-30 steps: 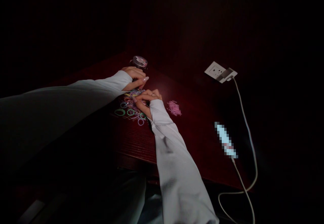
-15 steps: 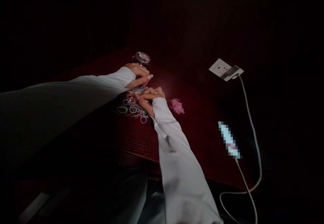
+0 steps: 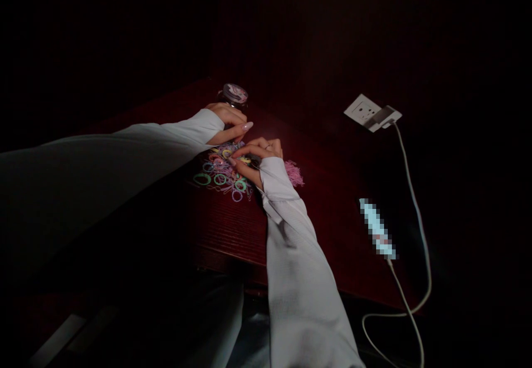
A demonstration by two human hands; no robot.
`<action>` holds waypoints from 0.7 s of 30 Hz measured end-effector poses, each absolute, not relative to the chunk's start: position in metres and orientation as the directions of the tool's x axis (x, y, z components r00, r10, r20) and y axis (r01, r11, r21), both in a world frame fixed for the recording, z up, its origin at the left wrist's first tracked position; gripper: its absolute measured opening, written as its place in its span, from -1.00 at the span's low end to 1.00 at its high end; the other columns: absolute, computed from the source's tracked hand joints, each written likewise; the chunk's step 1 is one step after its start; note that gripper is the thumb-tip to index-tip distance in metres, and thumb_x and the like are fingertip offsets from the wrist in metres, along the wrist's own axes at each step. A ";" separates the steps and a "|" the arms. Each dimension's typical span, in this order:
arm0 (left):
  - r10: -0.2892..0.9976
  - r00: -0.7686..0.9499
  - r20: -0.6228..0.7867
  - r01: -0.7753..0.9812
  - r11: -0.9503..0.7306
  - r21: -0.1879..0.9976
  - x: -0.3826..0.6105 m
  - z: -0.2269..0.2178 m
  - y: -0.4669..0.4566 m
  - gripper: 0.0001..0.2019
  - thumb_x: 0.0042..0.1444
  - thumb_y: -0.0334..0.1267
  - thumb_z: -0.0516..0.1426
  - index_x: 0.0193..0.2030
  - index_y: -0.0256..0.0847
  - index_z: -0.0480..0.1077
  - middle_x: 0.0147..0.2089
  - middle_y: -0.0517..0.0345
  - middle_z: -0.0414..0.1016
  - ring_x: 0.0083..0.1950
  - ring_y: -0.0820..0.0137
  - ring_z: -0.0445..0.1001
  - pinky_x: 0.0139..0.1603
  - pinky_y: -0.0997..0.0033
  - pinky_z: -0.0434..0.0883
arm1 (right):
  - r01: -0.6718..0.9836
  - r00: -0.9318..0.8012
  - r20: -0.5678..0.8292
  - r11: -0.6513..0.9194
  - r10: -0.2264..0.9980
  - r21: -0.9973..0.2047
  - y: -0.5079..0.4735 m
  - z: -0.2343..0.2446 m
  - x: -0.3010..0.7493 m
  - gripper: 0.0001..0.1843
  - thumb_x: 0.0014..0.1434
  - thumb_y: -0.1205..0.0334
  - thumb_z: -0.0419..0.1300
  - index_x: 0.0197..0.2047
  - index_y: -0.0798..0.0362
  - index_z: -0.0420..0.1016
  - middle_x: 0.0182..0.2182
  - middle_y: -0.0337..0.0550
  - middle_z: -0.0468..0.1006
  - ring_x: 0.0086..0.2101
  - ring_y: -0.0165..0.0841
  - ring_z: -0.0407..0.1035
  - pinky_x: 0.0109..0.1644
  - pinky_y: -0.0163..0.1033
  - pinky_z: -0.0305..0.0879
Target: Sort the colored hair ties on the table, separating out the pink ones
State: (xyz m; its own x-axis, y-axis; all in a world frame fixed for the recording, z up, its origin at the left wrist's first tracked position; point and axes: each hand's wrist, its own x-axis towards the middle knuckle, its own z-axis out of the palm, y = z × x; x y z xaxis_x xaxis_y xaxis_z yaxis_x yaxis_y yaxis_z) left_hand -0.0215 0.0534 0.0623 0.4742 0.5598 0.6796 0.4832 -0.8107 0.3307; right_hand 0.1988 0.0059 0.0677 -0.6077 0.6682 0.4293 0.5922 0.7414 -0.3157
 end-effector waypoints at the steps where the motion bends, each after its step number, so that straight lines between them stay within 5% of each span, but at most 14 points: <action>1: 0.558 0.474 0.681 0.485 -0.811 0.327 -0.021 0.062 0.053 -0.39 0.58 -0.03 -0.01 -0.53 -0.20 0.46 -0.45 0.12 0.44 -0.32 0.40 0.38 -0.18 0.24 0.24 | 0.590 -0.618 0.422 0.746 0.664 -0.309 0.006 0.067 0.199 -0.80 0.29 -0.02 0.47 -0.04 -0.22 0.80 -0.09 -0.14 0.62 0.02 -0.12 0.30 0.24 0.07 0.18; 21: 0.608 0.479 0.633 0.535 -0.774 0.338 -0.021 0.064 0.050 -0.45 0.54 -0.11 0.01 -0.53 -0.19 0.41 -0.39 0.10 0.49 -0.27 0.36 0.42 -0.11 0.25 0.28 | 0.587 -0.639 0.395 0.750 0.661 -0.306 -0.001 0.058 0.188 -0.78 0.20 0.09 0.54 -0.06 -0.20 0.79 -0.11 -0.14 0.64 0.01 -0.10 0.28 0.24 0.08 0.21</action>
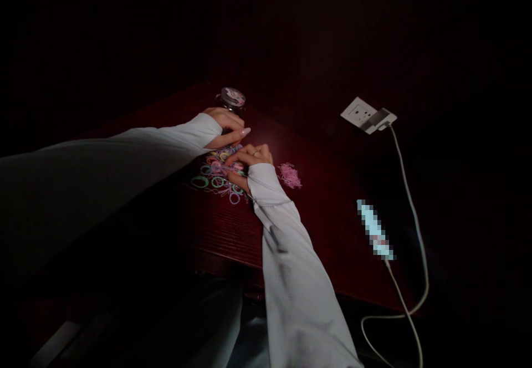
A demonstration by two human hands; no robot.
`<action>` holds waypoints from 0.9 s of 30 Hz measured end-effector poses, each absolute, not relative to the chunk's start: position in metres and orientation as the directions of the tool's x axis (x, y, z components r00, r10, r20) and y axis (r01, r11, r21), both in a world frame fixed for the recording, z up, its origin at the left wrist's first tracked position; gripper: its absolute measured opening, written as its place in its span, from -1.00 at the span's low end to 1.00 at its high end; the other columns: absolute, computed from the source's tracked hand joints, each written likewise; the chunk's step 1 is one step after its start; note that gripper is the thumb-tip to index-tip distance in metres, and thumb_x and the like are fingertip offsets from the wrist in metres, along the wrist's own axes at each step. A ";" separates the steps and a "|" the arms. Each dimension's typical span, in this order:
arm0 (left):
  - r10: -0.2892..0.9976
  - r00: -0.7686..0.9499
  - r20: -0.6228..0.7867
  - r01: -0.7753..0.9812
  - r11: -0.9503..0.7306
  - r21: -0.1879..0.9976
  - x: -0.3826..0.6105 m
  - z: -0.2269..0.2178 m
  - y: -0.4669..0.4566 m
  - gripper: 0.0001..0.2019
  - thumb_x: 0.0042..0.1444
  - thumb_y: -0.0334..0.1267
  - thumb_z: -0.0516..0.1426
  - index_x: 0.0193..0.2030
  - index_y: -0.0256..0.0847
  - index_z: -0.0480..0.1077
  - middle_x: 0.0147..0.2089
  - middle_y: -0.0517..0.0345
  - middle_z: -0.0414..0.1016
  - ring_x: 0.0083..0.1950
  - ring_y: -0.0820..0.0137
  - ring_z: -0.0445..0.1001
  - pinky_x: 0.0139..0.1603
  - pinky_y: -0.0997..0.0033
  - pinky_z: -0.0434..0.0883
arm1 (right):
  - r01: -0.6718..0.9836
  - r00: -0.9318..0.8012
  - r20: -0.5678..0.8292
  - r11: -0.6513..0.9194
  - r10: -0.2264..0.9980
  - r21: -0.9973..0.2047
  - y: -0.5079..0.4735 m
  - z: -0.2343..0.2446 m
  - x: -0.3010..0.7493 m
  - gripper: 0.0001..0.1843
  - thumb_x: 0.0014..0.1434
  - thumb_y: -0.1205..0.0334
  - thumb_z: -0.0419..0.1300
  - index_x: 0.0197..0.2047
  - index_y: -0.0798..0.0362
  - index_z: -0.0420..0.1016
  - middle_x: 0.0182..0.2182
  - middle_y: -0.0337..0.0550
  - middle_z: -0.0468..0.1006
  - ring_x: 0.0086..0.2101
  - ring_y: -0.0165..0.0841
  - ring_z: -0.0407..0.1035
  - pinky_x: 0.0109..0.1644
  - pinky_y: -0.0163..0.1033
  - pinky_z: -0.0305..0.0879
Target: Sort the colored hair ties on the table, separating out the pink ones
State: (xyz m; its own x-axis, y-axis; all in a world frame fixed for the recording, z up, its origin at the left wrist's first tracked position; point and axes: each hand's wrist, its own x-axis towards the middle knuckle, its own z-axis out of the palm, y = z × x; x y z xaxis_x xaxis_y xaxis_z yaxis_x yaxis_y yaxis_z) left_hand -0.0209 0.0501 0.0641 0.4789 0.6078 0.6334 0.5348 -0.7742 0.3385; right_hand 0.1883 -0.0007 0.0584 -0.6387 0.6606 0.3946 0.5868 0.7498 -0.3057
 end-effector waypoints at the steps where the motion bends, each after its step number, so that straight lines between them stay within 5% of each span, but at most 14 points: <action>1: 0.607 0.474 0.638 0.537 -0.774 0.337 -0.020 0.064 0.049 -0.46 0.53 -0.11 0.00 -0.53 -0.19 0.42 -0.39 0.10 0.49 -0.27 0.36 0.42 -0.11 0.25 0.28 | 0.583 -0.636 0.400 0.750 0.660 -0.311 -0.001 0.058 0.188 -0.79 0.20 0.10 0.54 -0.07 -0.20 0.79 -0.12 -0.15 0.64 0.01 -0.10 0.28 0.24 0.08 0.22; 8: 0.586 0.472 0.658 0.529 -0.786 0.321 -0.022 0.063 0.049 -0.39 0.55 -0.02 -0.05 -0.55 -0.17 0.42 -0.41 0.11 0.52 -0.32 0.40 0.41 -0.20 0.26 0.27 | 0.575 -0.573 0.419 0.710 0.704 -0.407 0.000 0.061 0.186 -0.83 0.24 0.02 0.51 -0.12 -0.16 0.79 -0.09 -0.16 0.68 0.01 -0.14 0.34 0.24 0.03 0.23; 13: 0.585 0.496 0.641 0.484 -0.800 0.356 -0.024 0.061 0.053 -0.33 0.55 0.06 -0.13 -0.57 -0.16 0.38 -0.41 0.10 0.55 -0.33 0.38 0.46 -0.15 0.29 0.34 | 0.517 -0.431 0.397 0.582 0.811 -0.628 0.006 0.062 0.187 -0.72 0.31 -0.13 0.42 -0.20 -0.10 0.76 -0.16 -0.17 0.70 -0.01 -0.20 0.44 0.20 -0.06 0.30; 19: 0.600 0.469 0.648 0.479 -0.789 0.384 -0.023 0.060 0.050 -0.38 0.51 0.11 -0.06 -0.55 -0.14 0.36 -0.45 0.14 0.48 -0.38 0.38 0.40 -0.24 0.32 0.31 | 0.278 -0.333 0.319 0.415 0.887 -0.866 0.022 0.046 0.180 -0.54 0.12 -0.29 0.50 -0.33 -0.05 0.66 -0.38 -0.21 0.67 -0.27 -0.26 0.51 -0.05 -0.11 0.47; 27: 0.567 0.521 0.638 0.474 -0.814 0.336 -0.022 0.057 0.049 -0.45 0.49 0.08 0.02 -0.46 -0.14 0.52 -0.41 0.17 0.51 -0.34 0.40 0.45 -0.29 0.36 0.25 | 0.169 -0.342 0.272 0.343 0.900 -0.924 0.021 0.044 0.175 -0.51 0.04 -0.28 0.54 -0.37 -0.05 0.56 -0.44 -0.26 0.60 -0.35 -0.31 0.52 -0.16 -0.17 0.49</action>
State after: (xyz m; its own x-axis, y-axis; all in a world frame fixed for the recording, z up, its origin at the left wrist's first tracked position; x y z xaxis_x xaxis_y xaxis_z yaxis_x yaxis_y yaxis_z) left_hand -0.0222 0.0489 0.0572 0.5209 0.5668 0.6382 0.4738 -0.8140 0.3362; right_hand 0.1752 0.0211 0.0435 -0.3419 0.8996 0.2719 0.1687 0.3434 -0.9239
